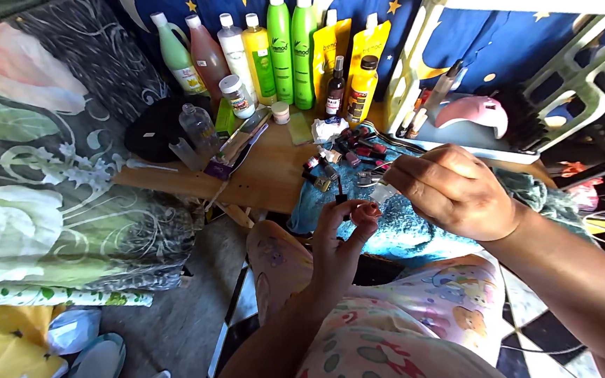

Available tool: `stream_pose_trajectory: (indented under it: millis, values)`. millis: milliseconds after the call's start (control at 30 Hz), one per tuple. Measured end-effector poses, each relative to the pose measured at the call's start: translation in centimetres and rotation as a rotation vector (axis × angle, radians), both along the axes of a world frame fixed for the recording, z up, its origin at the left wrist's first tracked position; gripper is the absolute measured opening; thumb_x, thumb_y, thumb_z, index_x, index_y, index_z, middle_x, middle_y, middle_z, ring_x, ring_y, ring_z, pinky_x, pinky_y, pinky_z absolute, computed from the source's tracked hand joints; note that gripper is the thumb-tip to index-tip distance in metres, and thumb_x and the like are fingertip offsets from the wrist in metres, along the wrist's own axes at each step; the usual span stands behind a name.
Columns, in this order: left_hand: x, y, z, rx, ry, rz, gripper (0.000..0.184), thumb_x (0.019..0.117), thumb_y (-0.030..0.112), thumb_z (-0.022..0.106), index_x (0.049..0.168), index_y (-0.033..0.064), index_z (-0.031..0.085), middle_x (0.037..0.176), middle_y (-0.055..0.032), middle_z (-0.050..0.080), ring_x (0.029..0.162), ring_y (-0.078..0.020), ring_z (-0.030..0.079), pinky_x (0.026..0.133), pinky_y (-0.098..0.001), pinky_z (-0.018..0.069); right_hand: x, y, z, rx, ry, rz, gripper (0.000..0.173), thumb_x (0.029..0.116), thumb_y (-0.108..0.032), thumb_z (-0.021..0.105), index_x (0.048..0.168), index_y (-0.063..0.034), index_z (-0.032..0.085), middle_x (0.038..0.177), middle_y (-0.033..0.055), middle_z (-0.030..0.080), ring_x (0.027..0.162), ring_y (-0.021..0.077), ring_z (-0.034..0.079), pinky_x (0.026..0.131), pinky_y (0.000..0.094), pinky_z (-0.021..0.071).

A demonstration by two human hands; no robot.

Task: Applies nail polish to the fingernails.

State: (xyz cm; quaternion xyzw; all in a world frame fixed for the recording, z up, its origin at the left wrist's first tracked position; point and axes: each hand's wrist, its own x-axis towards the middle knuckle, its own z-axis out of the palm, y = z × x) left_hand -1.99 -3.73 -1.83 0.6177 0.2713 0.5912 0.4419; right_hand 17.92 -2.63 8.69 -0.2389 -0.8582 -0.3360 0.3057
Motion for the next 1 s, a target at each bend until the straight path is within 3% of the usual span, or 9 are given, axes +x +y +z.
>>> stream_pose_trajectory:
  millis: [600,700,767,800,867,933,1000]
  values:
    - [0.0,0.0,-0.1,-0.02,0.004,-0.009,0.027,0.0974,0.021,0.069,0.121,0.0077,0.069,0.116,-0.0055,0.066,0.11,-0.0134,0.063,0.1,-0.0323,0.0525,0.0,0.1,-0.9,-0.069,0.064,-0.054,0.018,0.0993,-0.001,0.057,0.113,0.0011,0.069,0.106,0.0178,0.069,0.095,0.0309,0.064,0.083,0.0385,0.052]
    - [-0.2,0.1,-0.3,-0.024,-0.028,-0.023,0.027,0.0985,0.021,0.068,0.122,0.0087,0.068,0.117,-0.0059,0.065,0.111,-0.0144,0.062,0.1,-0.0338,0.0517,-0.2,0.1,-1.4,-0.295,0.24,-0.037,0.02,0.0961,-0.015,0.065,0.107,0.0007,0.07,0.106,0.0161,0.07,0.101,0.0274,0.064,0.088,0.0363,0.0519]
    - [-0.3,0.2,-0.6,-0.04,-0.082,-0.037,0.028,0.1012,0.025,0.064,0.126,0.0103,0.064,0.119,-0.0051,0.064,0.113,-0.0147,0.062,0.101,-0.0349,0.0518,-0.4,-0.3,-2.7,-0.59,0.485,0.027,0.029,0.093,-0.028,0.074,0.108,-0.0041,0.069,0.112,0.0081,0.067,0.105,0.0147,0.063,0.09,0.0267,0.0545]
    - [-0.2,0.3,-0.7,-0.046,-0.116,-0.042,0.03,0.103,0.026,0.061,0.129,0.0114,0.061,0.121,-0.0038,0.064,0.114,-0.014,0.062,0.101,-0.0346,0.0519,-0.5,-0.6,-3.7,-0.779,0.647,0.103,0.029,0.0916,-0.029,0.076,0.11,-0.0071,0.067,0.112,0.0037,0.066,0.1,0.0092,0.063,0.083,0.023,0.0559]
    - [0.0,0.3,-0.7,-0.058,-0.178,-0.07,0.033,0.1059,0.028,0.055,0.135,0.0123,0.053,0.124,-0.0017,0.063,0.115,-0.013,0.063,0.102,-0.0349,0.053,-1.5,-1.2,-6.1,-1.11,0.974,0.282,0.026,0.0911,-0.022,0.078,0.113,-0.0132,0.067,0.108,0.0,0.064,0.09,0.0093,0.062,0.078,0.0256,0.057]
    - [0.2,0.2,-0.9,-0.087,-0.216,-0.095,0.033,0.1066,0.025,0.053,0.137,0.0119,0.05,0.123,-0.0015,0.061,0.112,-0.0126,0.063,0.099,-0.036,0.0555,-3.0,-1.8,-8.6,-1.259,1.214,0.38,0.024,0.0913,-0.019,0.077,0.114,-0.0168,0.068,0.108,-0.0009,0.064,0.093,0.01,0.063,0.084,0.0279,0.0577]
    - [0.4,0.2,-1.1,-0.099,-0.213,-0.103,0.03,0.1064,0.02,0.054,0.135,0.0098,0.05,0.12,-0.0021,0.059,0.108,-0.0108,0.062,0.094,-0.0328,0.0558,-4.6,-2.5,-10.4,-1.306,1.376,0.437,0.025,0.0912,-0.016,0.078,0.115,-0.0137,0.069,0.112,0.0008,0.064,0.099,0.0111,0.063,0.09,0.0295,0.0569]
